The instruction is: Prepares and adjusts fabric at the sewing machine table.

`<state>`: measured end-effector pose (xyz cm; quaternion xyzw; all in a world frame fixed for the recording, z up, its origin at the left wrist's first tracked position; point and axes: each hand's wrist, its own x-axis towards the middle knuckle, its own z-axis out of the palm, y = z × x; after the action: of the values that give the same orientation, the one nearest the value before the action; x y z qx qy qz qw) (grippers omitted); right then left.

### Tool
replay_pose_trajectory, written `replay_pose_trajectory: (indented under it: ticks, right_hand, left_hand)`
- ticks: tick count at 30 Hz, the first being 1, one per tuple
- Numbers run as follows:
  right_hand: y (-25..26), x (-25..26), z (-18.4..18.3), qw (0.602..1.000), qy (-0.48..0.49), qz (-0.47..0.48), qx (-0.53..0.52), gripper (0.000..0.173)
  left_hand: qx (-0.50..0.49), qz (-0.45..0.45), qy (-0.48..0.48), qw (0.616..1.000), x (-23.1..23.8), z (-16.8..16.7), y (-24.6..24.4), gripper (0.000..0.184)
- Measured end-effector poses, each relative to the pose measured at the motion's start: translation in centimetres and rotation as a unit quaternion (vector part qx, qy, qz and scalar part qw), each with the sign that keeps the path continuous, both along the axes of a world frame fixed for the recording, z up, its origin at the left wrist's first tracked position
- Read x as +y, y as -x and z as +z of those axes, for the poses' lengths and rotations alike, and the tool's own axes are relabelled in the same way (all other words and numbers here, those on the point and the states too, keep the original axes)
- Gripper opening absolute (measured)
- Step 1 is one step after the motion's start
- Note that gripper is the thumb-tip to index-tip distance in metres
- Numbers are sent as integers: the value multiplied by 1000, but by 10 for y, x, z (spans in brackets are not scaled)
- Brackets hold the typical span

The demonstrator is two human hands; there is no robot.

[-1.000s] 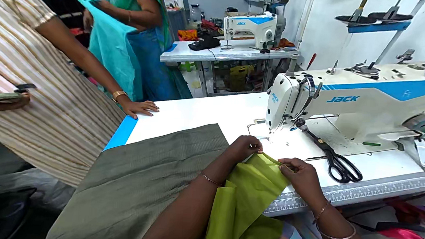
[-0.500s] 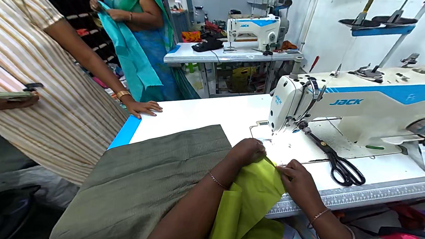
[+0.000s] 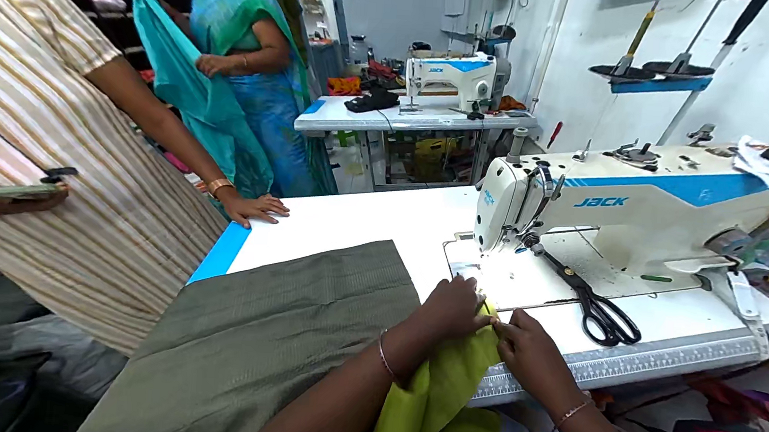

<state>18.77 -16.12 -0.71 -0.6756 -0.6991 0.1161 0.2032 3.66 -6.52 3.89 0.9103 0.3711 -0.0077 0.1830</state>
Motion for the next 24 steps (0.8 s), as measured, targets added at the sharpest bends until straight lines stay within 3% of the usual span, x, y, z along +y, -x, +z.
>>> replay_pose_trajectory:
  ticks: [5,7,15,20,24]
  right_hand:
    - [-22,7,3,997,24,39,66,32]
    - [-36,20,2,993,-32,66,94,29]
    - [-60,76,-5,982,-63,173,30,26]
    - [-59,75,-17,981,-95,165,30,26]
    - [-56,76,-17,985,-94,144,19,28]
  left_hand:
    - [27,-1,-15,1000,-5,-20,-5,54]
    - [10,-18,-15,1000,0,-23,-1,56]
    - [-1,-51,-32,998,9,-20,5,51]
    - [69,-18,-13,997,-6,-13,2,56]
    - [64,8,20,998,-5,-20,3,58]
